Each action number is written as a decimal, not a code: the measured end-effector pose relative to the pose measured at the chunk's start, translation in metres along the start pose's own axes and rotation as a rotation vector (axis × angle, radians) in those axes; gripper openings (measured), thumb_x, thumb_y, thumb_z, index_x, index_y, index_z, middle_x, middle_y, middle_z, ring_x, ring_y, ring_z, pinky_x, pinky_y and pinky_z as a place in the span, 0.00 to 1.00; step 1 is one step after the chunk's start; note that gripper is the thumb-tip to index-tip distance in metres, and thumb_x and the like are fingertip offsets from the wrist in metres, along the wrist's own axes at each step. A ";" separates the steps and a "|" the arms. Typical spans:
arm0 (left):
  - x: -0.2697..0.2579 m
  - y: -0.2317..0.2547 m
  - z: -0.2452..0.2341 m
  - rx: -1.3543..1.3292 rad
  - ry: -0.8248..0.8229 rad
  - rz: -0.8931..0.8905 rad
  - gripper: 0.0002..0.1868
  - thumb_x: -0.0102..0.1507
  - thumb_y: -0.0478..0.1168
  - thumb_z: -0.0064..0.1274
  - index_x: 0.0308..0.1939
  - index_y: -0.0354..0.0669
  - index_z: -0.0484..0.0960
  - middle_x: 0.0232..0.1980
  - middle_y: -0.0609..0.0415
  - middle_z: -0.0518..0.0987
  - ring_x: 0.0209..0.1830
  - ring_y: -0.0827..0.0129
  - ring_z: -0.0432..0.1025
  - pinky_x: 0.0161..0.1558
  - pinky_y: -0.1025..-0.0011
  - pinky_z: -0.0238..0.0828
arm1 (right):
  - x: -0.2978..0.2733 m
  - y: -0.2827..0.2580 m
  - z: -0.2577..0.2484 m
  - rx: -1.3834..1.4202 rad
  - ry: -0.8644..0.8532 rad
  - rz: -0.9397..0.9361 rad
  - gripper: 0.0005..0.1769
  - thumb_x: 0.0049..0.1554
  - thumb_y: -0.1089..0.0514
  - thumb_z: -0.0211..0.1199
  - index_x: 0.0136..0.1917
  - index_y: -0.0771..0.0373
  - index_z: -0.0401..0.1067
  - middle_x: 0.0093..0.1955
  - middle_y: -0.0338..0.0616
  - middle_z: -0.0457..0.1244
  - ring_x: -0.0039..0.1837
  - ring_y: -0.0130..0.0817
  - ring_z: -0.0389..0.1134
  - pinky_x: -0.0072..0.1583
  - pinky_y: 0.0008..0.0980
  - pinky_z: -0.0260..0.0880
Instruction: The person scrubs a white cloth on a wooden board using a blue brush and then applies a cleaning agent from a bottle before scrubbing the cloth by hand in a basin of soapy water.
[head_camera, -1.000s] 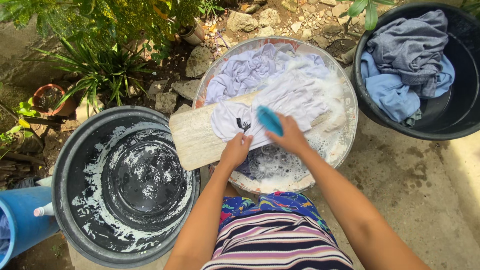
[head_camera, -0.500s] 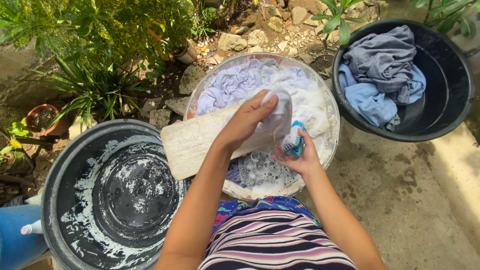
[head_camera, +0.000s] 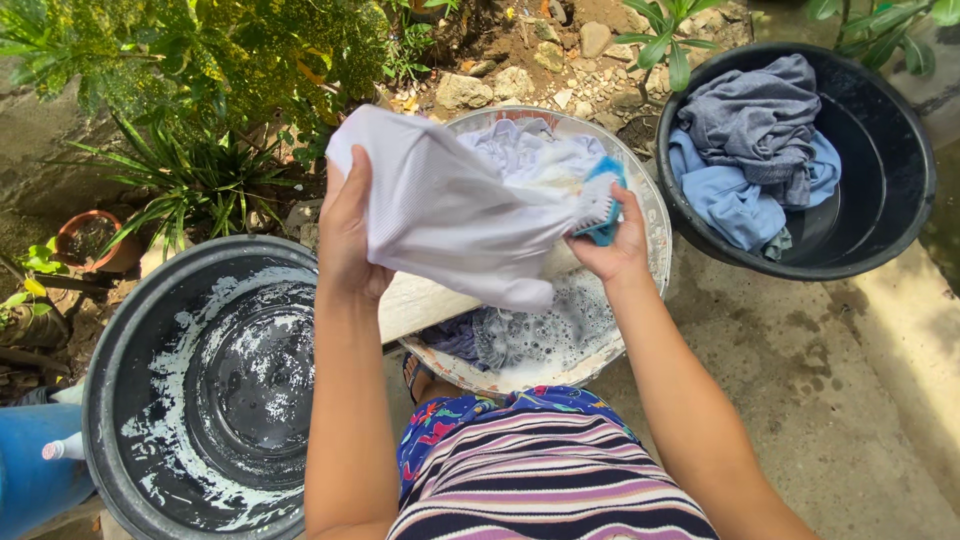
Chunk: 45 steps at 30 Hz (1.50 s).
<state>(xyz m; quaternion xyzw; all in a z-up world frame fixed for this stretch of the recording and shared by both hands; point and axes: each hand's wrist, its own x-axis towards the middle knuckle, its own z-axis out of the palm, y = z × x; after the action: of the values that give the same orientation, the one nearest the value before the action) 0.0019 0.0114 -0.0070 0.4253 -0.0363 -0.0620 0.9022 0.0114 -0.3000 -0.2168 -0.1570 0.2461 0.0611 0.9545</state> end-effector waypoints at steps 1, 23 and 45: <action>-0.001 0.000 -0.016 0.007 0.040 -0.012 0.27 0.72 0.46 0.45 0.73 0.41 0.61 0.62 0.48 0.77 0.57 0.64 0.77 0.56 0.65 0.79 | -0.005 -0.010 0.001 0.031 -0.009 -0.050 0.27 0.47 0.46 0.69 0.59 0.55 0.74 0.56 0.43 0.69 0.59 0.42 0.67 0.58 0.43 0.64; -0.104 -0.182 -0.225 0.315 0.741 -0.275 0.28 0.72 0.50 0.43 0.67 0.31 0.72 0.64 0.48 0.78 0.60 0.67 0.73 0.61 0.68 0.67 | -0.041 0.104 -0.143 -2.729 -0.332 -0.015 0.43 0.43 0.54 0.73 0.70 0.57 0.61 0.68 0.47 0.60 0.71 0.52 0.59 0.65 0.50 0.65; -0.101 -0.153 -0.272 1.112 0.600 -0.393 0.27 0.72 0.55 0.39 0.47 0.34 0.82 0.45 0.34 0.82 0.46 0.41 0.76 0.49 0.54 0.70 | 0.007 0.178 0.023 -2.148 -0.108 -0.581 0.39 0.56 0.45 0.69 0.70 0.69 0.60 0.57 0.65 0.63 0.59 0.62 0.64 0.59 0.54 0.65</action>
<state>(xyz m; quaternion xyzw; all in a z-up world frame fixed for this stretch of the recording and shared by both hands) -0.0786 0.1365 -0.2994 0.8252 0.2683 -0.0766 0.4911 -0.0069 -0.1242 -0.2495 -0.9500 -0.0226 0.0234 0.3104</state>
